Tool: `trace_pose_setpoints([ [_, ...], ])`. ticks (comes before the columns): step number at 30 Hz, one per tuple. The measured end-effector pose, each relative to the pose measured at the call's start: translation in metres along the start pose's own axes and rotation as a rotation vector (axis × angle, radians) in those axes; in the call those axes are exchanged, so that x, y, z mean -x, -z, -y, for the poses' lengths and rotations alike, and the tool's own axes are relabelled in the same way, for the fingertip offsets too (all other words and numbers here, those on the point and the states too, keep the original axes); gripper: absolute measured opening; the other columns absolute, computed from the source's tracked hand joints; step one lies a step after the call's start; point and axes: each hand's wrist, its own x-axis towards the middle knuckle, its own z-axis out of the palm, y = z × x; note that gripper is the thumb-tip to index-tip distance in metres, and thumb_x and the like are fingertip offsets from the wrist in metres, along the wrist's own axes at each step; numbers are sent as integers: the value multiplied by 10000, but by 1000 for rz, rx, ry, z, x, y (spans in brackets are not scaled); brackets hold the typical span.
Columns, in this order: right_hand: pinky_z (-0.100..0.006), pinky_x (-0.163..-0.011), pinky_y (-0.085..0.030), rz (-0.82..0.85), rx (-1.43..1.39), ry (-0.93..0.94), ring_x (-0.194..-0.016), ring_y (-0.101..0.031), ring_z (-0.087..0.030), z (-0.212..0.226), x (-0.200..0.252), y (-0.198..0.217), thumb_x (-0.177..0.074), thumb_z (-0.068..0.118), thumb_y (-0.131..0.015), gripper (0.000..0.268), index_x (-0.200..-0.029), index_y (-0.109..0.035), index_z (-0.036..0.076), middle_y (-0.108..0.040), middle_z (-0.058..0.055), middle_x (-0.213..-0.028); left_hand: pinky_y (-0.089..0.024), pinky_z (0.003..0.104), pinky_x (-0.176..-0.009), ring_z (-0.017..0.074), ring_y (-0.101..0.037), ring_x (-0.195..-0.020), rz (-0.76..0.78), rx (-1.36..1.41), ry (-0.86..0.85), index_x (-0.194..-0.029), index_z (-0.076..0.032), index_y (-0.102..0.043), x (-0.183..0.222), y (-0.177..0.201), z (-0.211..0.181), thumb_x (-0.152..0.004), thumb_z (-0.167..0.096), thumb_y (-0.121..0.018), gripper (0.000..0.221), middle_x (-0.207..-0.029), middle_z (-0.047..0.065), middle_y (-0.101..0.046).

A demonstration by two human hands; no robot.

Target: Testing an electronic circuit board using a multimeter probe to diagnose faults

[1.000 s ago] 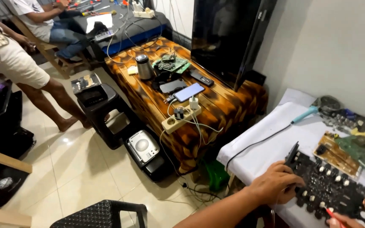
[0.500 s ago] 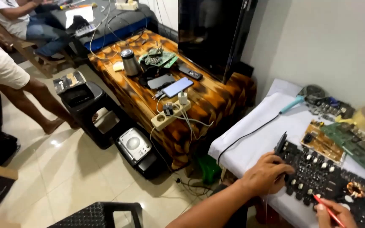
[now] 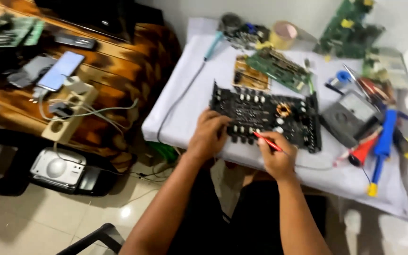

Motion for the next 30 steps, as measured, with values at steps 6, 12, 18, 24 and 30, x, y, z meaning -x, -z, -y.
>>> trace_pose_setpoints([
  [6, -351, -686, -574, -19, 32, 35, -716, -717, -233, 18, -5, 3, -887, 172, -780, 99, -983, -804, 169, -741, -39, -733, -394, 473, -1171, 208, -663, -1065, 13, -65, -3, -1135, -186, -722, -2, 3, -4, -792, -67, -730, 363, -929, -25, -753],
  [12, -405, -678, -579, -1, 5, 9, -729, -724, -291, 24, -5, 5, -901, 190, -758, 101, -993, -791, 164, -740, -84, -736, -416, 467, -1155, 217, -660, -1044, -15, -63, -24, -1148, -132, -720, -6, 5, -11, -809, -46, -708, 350, -911, -12, -755],
  [18, -413, -696, -572, 5, 19, 30, -742, -714, -312, 18, -5, 6, -918, 159, -756, 103, -1012, -796, 156, -738, -99, -767, -429, 477, -1148, 237, -659, -1056, -3, -51, -8, -1150, -129, -734, -6, 4, -7, -781, -30, -719, 382, -903, 0, -756],
  [24, -396, -685, -575, 12, 32, 27, -721, -717, -295, 21, -6, 7, -908, 180, -758, 104, -1002, -799, 166, -737, -79, -739, -416, 462, -1155, 223, -664, -1060, 8, -74, 2, -1182, -131, -725, -8, 7, -13, -804, -59, -704, 386, -937, -13, -767],
  [30, -424, -701, -570, 26, 35, 8, -737, -712, -321, 24, -5, 7, -929, 193, -748, 102, -1018, -786, 158, -732, -100, -757, -413, 478, -1150, 242, -660, -1067, 17, -33, -4, -1169, -124, -710, -6, 7, -10, -802, -68, -717, 371, -972, 1, -759],
])
